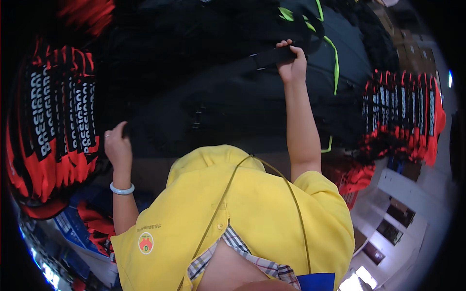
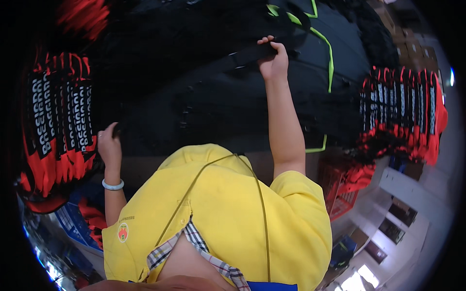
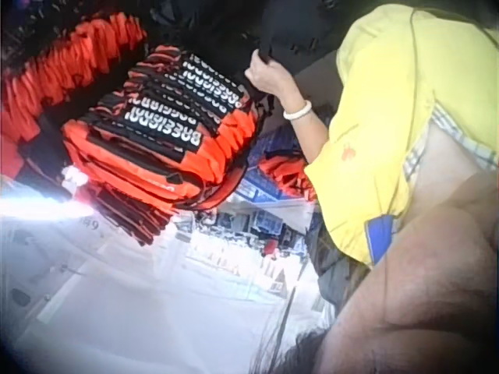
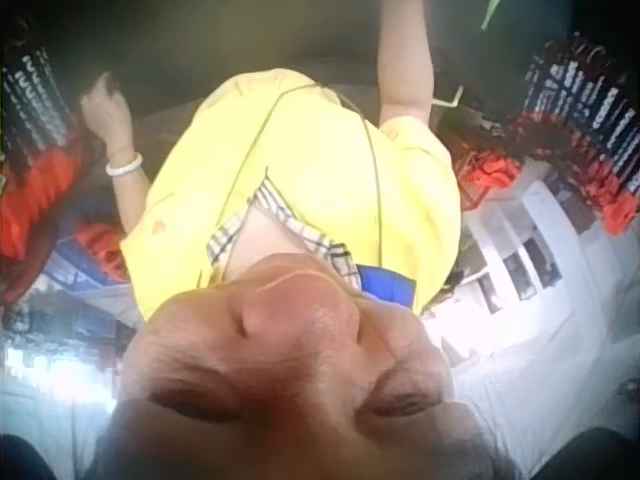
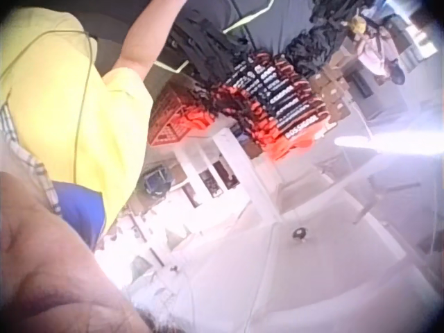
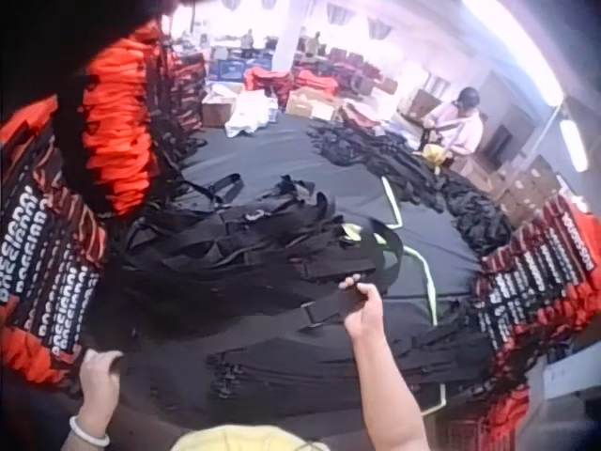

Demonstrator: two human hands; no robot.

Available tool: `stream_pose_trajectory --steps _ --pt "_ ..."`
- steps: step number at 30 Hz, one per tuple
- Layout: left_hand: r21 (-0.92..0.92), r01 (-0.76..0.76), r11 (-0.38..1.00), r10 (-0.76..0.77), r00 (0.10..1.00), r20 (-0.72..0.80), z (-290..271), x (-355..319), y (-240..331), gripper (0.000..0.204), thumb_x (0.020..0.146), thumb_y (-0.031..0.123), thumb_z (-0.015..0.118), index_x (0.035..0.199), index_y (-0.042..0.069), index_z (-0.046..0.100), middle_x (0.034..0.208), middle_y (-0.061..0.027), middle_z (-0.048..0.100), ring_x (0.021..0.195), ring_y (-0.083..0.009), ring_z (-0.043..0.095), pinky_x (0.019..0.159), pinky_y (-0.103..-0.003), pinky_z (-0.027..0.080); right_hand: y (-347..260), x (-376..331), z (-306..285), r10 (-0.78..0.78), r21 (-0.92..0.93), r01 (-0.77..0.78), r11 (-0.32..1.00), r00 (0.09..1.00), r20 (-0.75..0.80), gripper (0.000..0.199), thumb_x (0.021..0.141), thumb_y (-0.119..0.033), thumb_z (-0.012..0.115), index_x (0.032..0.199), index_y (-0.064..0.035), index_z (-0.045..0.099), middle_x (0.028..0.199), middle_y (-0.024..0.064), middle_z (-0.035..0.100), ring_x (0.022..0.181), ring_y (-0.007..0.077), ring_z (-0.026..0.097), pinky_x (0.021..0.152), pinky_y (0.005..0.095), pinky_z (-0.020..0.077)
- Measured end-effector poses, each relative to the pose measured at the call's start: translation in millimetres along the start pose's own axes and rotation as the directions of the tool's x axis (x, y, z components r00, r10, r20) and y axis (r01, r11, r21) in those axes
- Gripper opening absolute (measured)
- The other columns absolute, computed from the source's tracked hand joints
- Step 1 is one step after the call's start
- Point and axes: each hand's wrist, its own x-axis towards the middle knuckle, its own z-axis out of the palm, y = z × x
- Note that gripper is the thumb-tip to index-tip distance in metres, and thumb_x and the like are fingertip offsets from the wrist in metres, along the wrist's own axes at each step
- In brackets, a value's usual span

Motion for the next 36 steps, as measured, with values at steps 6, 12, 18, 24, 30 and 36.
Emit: stream_pose_trajectory --steps 6,12,18,24,30,36 --pt "-0.088 0.092 0.992 -0.102 0.987 -0.124 44.8 -26.3 -59.5 0.035 0.077 -0.005 0.051 0.107 0.009 0.062 0.102 -0.0129 0.063 0.097 -0.0340 0.055 0.088 -0.040 0.043 -24.2 -107.0 -61.2 -0.058 -0.007 0.058 0.998 0.983 -0.174 0.032 0.098 -0.021 0.046 0.122 -0.0013 0.054 0.114 0.0120 0.059 0.109 0.0240 0.056 0.098 0.0383 0.0434" --pt "-0.747 0.426 0.510 -0.502 0.853 0.144 87.6 -25.6 -118.9 0.029 0.089 0.004 0.049 0.114 0.008 0.062 0.106 -0.0096 0.065 0.094 -0.0217 0.063 0.081 -0.028 0.050 -40.6 -152.5 -93.4 -0.120 -0.053 0.109 0.993 0.953 -0.280 0.040 0.102 -0.029 0.029 0.126 -0.0043 0.050 0.126 0.0105 0.055 0.119 0.0239 0.051 0.104 0.0419 0.0371" --pt "-0.843 0.437 0.313 -0.551 0.807 0.213 57.4 -13.3 -71.0 0.026 0.092 0.006 0.051 0.113 0.009 0.065 0.106 -0.0076 0.064 0.091 -0.0149 0.062 0.078 -0.025 0.051 -61.1 -168.8 -125.8 -0.117 0.069 0.133 0.989 0.975 -0.191 0.043 0.102 -0.031 0.027 0.127 -0.0031 0.048 0.127 0.0110 0.053 0.115 0.0232 0.053 0.104 0.0454 0.0368" --pt "-0.862 0.433 0.264 -0.525 0.814 0.248 58.5 -5.2 -74.6 0.024 0.090 0.008 0.054 0.112 0.009 0.065 0.106 -0.0062 0.063 0.090 -0.0147 0.062 0.077 -0.025 0.051 -70.8 -172.4 -154.4 -0.047 0.160 0.068 0.985 0.990 -0.129 0.051 0.102 -0.037 0.021 0.124 -0.0010 0.049 0.127 0.0126 0.053 0.113 0.0250 0.054 0.105 0.0487 0.0348" --pt "-0.653 0.420 -0.630 -0.109 0.785 0.610 82.2 -5.7 -101.6 0.032 0.095 0.027 0.049 0.113 0.002 0.060 0.110 -0.0131 0.063 0.103 -0.0252 0.060 0.089 -0.037 0.050 -58.2 -165.3 -140.7 -0.109 -0.192 0.027 0.981 0.895 -0.433 0.068 0.099 -0.052 0.014 0.129 0.0002 0.045 0.132 0.0212 0.048 0.120 0.0299 0.049 0.108 0.0461 0.0324" --pt "-0.396 0.198 -0.896 -0.109 0.767 0.632 95.2 -6.6 -45.2 0.046 0.093 0.035 0.039 0.116 -0.003 0.050 0.125 -0.0173 0.054 0.122 -0.0313 0.048 0.100 -0.048 0.036 -36.2 -189.9 -120.3 0.088 -0.355 -0.212 0.911 0.938 -0.336 0.069 0.096 -0.058 0.026 0.139 -0.0061 0.037 0.138 0.0184 0.045 0.127 0.0275 0.042 0.105 0.0401 0.0317"
